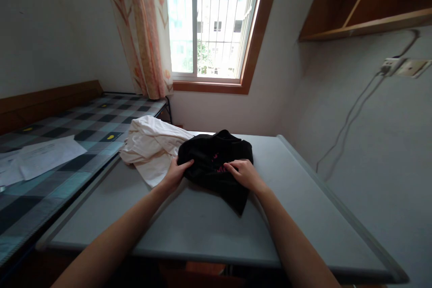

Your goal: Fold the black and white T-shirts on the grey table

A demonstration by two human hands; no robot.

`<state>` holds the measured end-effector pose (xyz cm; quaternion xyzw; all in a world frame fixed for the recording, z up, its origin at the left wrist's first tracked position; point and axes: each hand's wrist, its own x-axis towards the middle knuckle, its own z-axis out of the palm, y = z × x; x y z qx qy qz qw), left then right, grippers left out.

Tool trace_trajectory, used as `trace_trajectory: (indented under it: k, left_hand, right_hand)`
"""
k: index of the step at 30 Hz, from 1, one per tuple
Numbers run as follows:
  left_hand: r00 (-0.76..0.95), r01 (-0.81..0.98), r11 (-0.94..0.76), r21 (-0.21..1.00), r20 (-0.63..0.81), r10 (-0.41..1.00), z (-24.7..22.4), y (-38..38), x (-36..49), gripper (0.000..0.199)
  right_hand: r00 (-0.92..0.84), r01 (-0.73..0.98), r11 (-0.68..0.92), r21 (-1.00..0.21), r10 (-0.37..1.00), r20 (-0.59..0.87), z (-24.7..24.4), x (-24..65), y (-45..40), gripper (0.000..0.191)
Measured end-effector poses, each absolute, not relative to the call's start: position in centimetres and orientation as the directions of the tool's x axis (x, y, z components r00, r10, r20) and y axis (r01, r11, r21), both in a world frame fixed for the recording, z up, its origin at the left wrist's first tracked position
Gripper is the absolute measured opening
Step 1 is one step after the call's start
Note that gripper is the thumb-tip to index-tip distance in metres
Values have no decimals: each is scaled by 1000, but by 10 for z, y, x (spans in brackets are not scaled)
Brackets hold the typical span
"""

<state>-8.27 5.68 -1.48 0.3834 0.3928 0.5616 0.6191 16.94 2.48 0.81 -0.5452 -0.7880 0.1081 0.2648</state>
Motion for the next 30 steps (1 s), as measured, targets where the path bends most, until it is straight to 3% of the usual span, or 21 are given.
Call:
trace_trajectory:
  k: [3, 8, 13, 19, 21, 24, 27, 30]
  left_hand:
    - [4, -423, 50, 905, -53, 999, -4, 60, -92, 51]
    - [-33, -433, 43, 900, -64, 997, -1, 64, -97, 43]
    - [-94, -449, 40, 893, -92, 991, -1, 69, -100, 31]
    - [-394, -416, -57, 907, -123, 911, 3, 93, -135, 19]
    - [-457, -291, -119, 949, -29, 889, 1, 100, -147, 21]
    - [-536, 145, -257, 956, 294, 791, 1, 99, -155, 45]
    - [-377, 636, -305, 709, 630, 679, 3, 84, -148, 48]
    - [107, 791, -491, 364, 709, 697, 2, 69, -133, 39]
  right_hand:
    - [-158, 905, 270, -330, 931, 330, 6, 176, 27, 57]
    - [-29, 949, 161, -271, 901, 433, 4, 179, 28, 56]
    - [85, 959, 66, -275, 860, 502, 2, 194, 32, 52]
    - [361, 909, -169, -382, 776, 516, -3, 230, 36, 53]
    - [371, 908, -193, -371, 781, 503, -7, 238, 38, 50]
    - [260, 951, -106, -290, 783, 565, -10, 238, 39, 45]
    - [95, 970, 64, -236, 791, 604, -8, 229, 39, 39]
    - [-89, 928, 271, -255, 827, 554, -4, 214, 35, 34]
